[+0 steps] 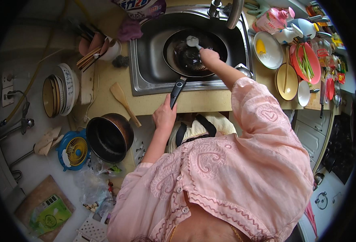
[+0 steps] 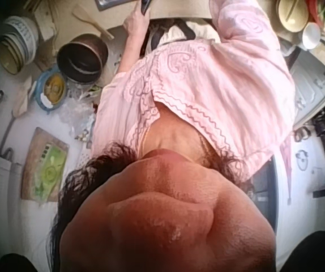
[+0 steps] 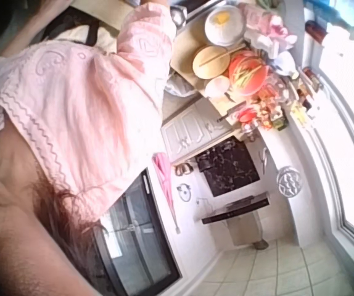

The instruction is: The person scrubs the inside of a frying pan with a white spatula and a black scrubbing pad in a kitchen sink. They rinse the pan under running water and continue scrubbing to remove residue.

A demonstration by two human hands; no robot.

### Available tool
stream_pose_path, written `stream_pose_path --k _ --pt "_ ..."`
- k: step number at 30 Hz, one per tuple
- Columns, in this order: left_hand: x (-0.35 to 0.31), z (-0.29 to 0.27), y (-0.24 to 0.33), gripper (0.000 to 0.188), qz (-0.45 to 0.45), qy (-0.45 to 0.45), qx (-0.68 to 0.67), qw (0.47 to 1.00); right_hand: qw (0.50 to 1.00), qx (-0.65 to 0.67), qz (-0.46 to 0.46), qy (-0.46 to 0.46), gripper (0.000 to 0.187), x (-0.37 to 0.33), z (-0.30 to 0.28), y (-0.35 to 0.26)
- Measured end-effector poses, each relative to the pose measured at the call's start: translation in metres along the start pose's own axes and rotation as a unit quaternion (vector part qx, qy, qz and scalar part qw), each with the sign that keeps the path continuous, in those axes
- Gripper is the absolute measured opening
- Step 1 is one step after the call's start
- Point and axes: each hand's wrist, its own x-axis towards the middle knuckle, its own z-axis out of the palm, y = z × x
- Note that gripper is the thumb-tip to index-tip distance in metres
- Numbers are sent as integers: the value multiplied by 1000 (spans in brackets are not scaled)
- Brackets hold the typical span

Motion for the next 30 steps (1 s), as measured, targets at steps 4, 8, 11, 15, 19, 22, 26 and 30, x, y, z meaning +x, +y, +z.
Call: stream_pose_path --k 4,8,11,15,19,22,26,30 --pt "0 2 0 45 27 17 21 999 1000 10 -2 -1 24 -18 -12 47" --pt "2 5 0 47 41 19 45 998 991 -78 -68 -83 23 -22 -19 83" --pt "3 10 -5 48 56 37 44 997 985 -52 -155 -50 27 -67 -41 61" --pt "3 5 -5 49 57 27 49 997 978 -31 -190 -74 28 -104 -22 17" --pt "2 6 -3 49 65 35 44 996 989 -12 -149 6 22 -79 6 27" --pt "0 4 -1 49 60 26 54 996 997 -38 -67 27 20 -49 2 37" --pt "1 4 -1 49 56 30 57 996 994 -57 -90 -15 27 -52 -26 38" --pt "0 8 0 48 45 31 36 998 983 -32 -165 -72 26 -87 -20 -1"
